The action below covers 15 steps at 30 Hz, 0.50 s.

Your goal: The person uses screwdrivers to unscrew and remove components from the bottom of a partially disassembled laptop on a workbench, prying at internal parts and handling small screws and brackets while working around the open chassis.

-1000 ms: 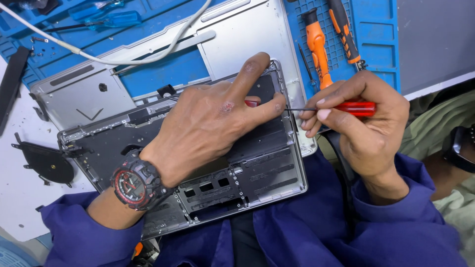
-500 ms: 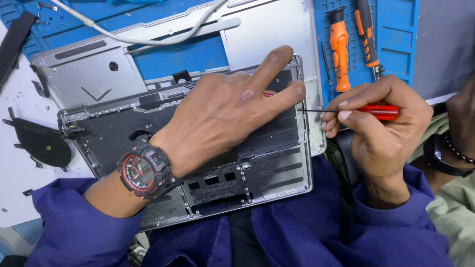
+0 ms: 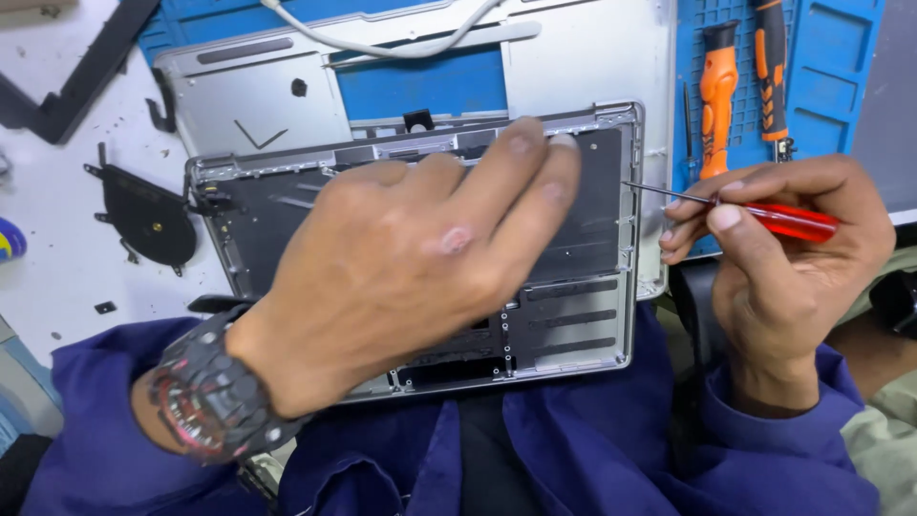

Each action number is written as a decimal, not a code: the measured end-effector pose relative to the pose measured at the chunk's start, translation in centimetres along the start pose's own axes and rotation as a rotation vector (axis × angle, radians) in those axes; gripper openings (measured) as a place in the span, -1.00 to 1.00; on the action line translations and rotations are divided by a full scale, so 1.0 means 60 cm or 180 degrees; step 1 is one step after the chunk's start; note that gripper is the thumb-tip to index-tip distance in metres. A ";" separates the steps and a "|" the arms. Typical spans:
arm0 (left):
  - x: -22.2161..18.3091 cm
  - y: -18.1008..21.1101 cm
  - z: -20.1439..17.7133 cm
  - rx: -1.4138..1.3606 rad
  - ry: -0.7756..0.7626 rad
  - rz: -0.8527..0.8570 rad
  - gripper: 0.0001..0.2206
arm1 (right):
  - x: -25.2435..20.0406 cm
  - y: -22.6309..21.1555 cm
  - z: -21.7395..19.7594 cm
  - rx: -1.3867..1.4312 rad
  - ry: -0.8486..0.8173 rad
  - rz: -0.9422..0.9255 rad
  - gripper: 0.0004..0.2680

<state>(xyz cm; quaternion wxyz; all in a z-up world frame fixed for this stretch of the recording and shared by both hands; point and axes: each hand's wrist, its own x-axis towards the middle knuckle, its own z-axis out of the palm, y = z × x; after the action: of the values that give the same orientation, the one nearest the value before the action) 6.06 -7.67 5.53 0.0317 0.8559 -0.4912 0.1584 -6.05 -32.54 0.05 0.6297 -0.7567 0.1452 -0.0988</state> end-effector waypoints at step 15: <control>-0.142 -0.023 0.034 -0.0062 -0.0365 -0.0539 -0.70 | -0.010 -0.043 0.058 -0.0366 -0.0329 -0.0399 -0.91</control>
<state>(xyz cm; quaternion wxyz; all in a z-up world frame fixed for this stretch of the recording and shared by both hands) 3.74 -0.30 1.15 0.0252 0.9016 -0.4197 0.1012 -5.19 -28.71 1.93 0.5844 -0.8034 0.0703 -0.0903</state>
